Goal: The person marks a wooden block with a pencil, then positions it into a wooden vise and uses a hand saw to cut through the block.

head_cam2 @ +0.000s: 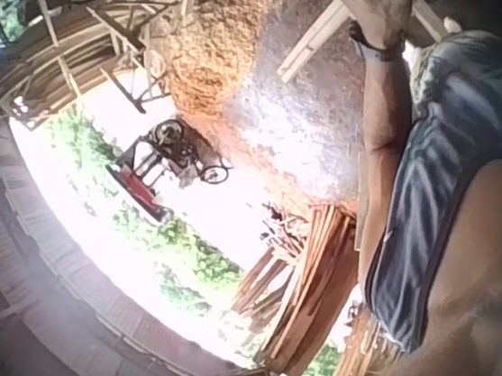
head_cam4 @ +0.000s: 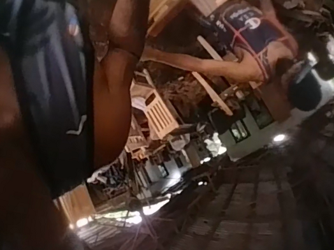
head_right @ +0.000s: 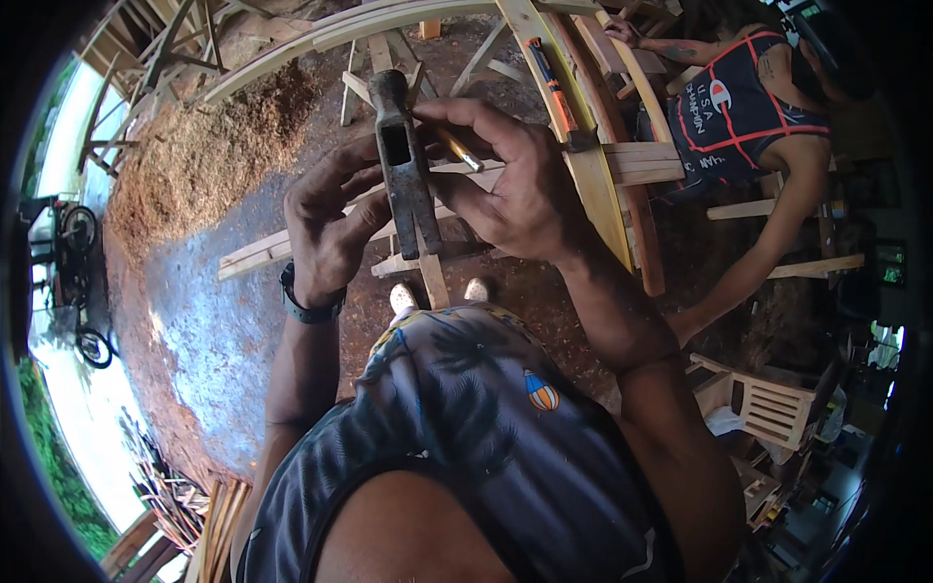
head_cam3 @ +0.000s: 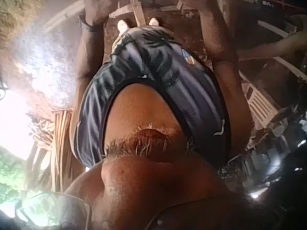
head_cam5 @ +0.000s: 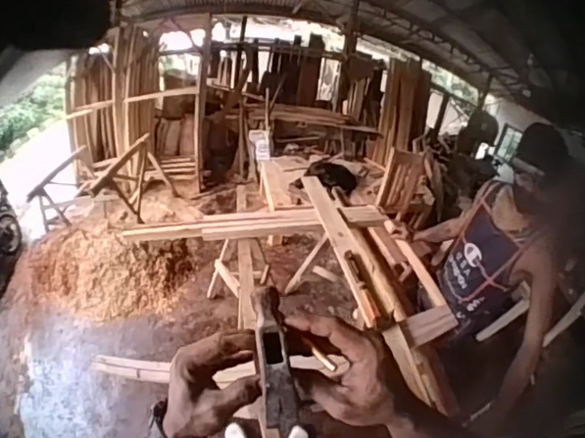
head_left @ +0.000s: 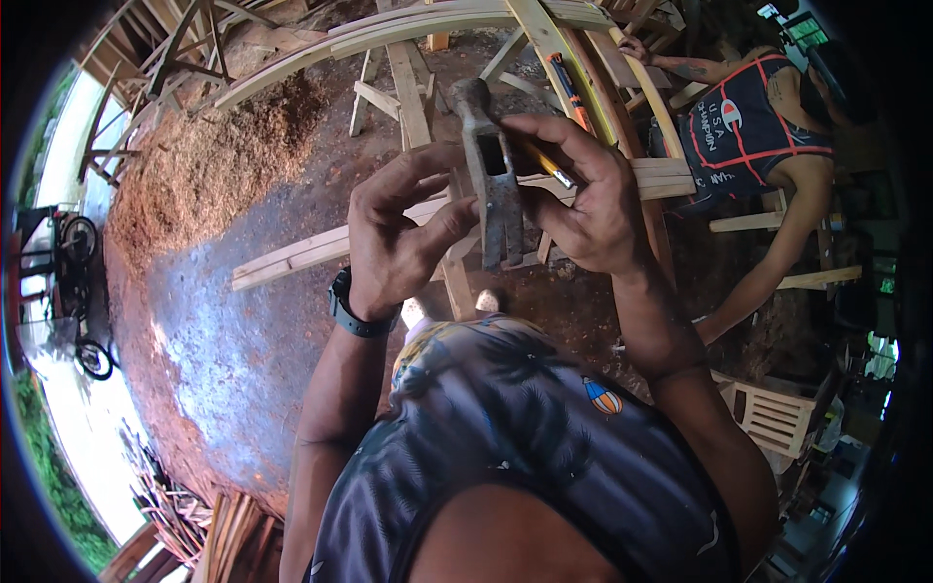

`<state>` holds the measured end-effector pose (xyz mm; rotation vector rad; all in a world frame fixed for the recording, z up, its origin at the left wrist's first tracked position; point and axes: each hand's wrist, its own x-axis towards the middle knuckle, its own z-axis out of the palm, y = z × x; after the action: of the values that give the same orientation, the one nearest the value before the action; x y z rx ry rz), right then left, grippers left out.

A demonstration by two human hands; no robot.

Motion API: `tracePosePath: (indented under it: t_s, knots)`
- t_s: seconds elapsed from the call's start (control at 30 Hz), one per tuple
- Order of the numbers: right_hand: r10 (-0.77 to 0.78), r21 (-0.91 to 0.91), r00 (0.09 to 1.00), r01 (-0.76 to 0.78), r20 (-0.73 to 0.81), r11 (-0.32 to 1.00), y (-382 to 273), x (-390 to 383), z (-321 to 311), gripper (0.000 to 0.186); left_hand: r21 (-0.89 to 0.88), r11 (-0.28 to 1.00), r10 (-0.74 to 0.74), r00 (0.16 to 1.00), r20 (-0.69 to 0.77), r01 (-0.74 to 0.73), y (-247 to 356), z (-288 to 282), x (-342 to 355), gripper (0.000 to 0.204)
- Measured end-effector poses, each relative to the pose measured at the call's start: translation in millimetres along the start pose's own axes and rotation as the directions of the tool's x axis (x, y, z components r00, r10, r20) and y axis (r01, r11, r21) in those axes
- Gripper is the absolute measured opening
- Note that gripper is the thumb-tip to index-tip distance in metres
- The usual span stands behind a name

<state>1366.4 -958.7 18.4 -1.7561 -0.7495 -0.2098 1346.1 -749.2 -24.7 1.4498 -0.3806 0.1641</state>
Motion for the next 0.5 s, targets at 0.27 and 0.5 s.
tracePosePath:
  t_s: [0.27,0.5]
  knots:
    - [-0.079,-0.065,0.996,0.077,-0.035,0.995,4.3,1.8,0.6,0.041,-0.096,0.994,-0.063,0.998,-0.009,0.061,5.3,3.1,-0.3,0.036]
    - [-0.041,-0.035,0.997,0.043,0.060,0.998,2.8,-0.1,-4.0,0.046,-0.060,0.991,-0.118,0.993,-0.015,0.116,5.6,1.9,-1.2,0.033]
